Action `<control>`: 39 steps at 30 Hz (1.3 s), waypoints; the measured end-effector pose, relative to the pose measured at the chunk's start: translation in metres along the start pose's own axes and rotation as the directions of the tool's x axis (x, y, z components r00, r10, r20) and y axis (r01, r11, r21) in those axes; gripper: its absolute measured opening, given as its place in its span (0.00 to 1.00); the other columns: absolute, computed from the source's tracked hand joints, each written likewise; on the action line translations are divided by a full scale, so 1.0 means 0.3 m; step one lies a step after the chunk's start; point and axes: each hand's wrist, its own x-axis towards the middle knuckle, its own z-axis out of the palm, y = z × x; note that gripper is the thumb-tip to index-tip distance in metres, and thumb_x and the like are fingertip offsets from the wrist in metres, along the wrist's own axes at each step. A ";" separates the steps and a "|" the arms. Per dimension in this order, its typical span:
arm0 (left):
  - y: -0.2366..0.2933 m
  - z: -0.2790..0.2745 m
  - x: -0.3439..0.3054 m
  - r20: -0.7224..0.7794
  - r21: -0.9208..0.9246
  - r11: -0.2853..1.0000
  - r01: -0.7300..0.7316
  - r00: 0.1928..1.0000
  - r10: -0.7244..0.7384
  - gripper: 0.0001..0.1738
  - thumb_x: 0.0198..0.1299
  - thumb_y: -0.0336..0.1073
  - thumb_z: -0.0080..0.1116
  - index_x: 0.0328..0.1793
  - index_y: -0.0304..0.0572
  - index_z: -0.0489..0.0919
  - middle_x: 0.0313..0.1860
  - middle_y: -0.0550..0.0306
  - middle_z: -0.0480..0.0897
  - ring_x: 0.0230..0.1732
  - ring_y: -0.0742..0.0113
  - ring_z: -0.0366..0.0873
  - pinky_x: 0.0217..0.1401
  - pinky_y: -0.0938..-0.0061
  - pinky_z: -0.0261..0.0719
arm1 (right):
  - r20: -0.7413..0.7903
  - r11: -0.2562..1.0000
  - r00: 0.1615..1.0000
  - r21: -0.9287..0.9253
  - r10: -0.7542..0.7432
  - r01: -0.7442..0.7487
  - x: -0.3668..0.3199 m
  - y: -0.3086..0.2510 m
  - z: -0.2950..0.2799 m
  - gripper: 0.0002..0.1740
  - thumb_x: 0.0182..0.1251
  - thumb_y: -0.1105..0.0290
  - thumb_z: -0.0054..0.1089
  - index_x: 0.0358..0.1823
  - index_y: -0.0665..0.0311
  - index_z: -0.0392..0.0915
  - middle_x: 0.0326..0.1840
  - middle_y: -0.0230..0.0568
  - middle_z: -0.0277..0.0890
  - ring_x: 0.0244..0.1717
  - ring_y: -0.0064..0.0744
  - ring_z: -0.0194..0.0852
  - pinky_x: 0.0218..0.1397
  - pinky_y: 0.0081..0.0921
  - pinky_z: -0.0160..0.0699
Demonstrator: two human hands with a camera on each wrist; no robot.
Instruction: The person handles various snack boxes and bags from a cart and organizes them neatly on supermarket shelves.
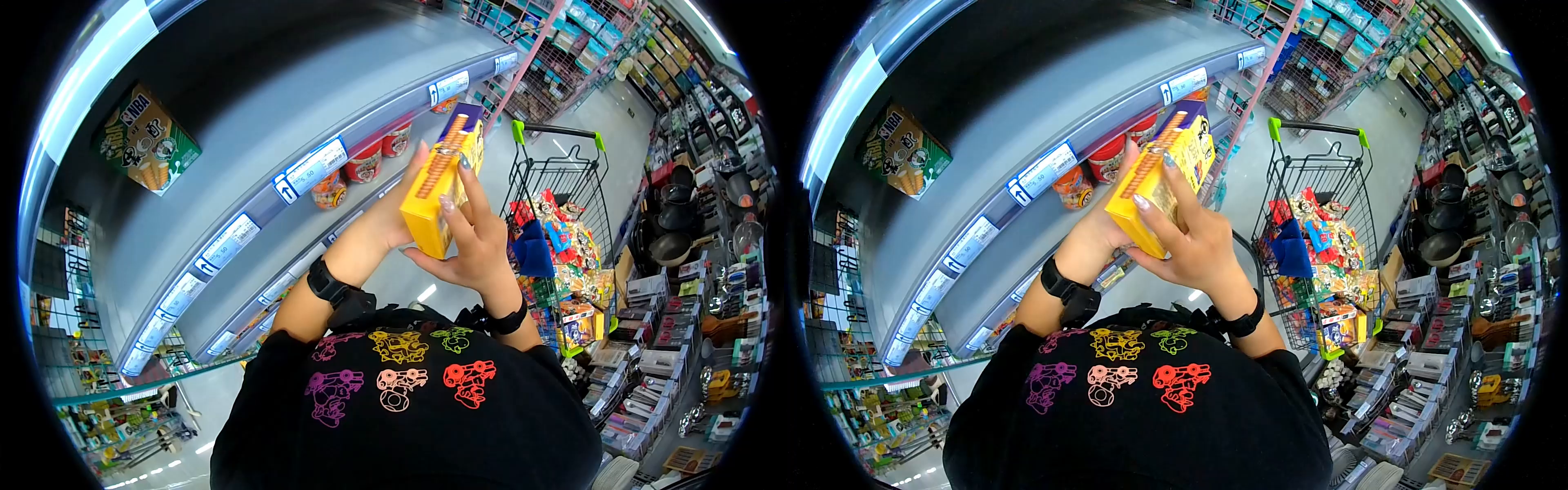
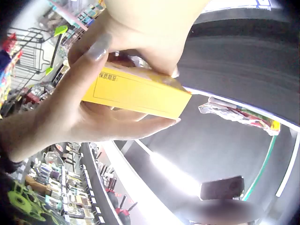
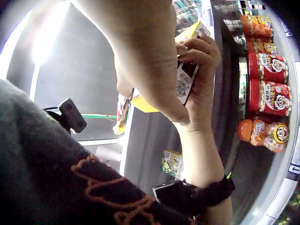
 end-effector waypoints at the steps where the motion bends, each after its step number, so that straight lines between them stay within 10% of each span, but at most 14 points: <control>1: 0.002 -0.008 -0.004 0.010 0.116 0.993 0.004 1.000 -0.005 0.40 0.60 0.68 0.35 0.68 0.47 0.58 0.54 0.52 0.70 0.53 0.61 0.71 0.54 0.66 0.72 | -0.019 0.999 1.000 0.048 0.014 -0.013 -0.004 0.002 0.005 0.55 0.32 0.57 0.78 0.65 0.51 0.53 0.64 0.62 0.54 0.39 0.41 0.78 0.28 0.24 0.77; 8: 0.007 -0.006 -0.018 -0.132 0.479 0.865 -0.149 0.962 0.238 0.35 0.65 0.35 0.45 0.75 0.46 0.43 0.69 0.49 0.58 0.64 0.66 0.65 0.60 0.74 0.67 | -0.137 0.986 0.986 0.145 0.098 -0.078 -0.013 0.028 0.018 0.66 0.31 0.57 0.79 0.69 0.51 0.38 0.64 0.60 0.49 0.64 0.56 0.52 0.61 0.44 0.62; 29: 0.056 -0.047 -0.071 -0.123 0.262 0.959 -0.107 0.982 0.143 0.39 0.61 0.29 0.46 0.74 0.40 0.40 0.62 0.44 0.66 0.58 0.61 0.70 0.56 0.71 0.72 | -0.129 0.952 0.955 0.189 0.269 -0.242 0.002 0.015 0.021 0.47 0.34 0.63 0.78 0.59 0.60 0.60 0.58 0.54 0.57 0.59 0.53 0.59 0.58 0.43 0.65; 39: 0.094 0.015 -0.162 -0.021 0.349 0.909 -0.226 0.968 0.248 0.37 0.58 0.24 0.47 0.73 0.40 0.47 0.65 0.47 0.62 0.62 0.61 0.66 0.61 0.71 0.68 | -0.207 0.981 0.974 0.185 0.093 -0.054 0.046 0.000 0.028 0.42 0.37 0.65 0.76 0.57 0.60 0.62 0.59 0.56 0.59 0.59 0.53 0.61 0.58 0.43 0.66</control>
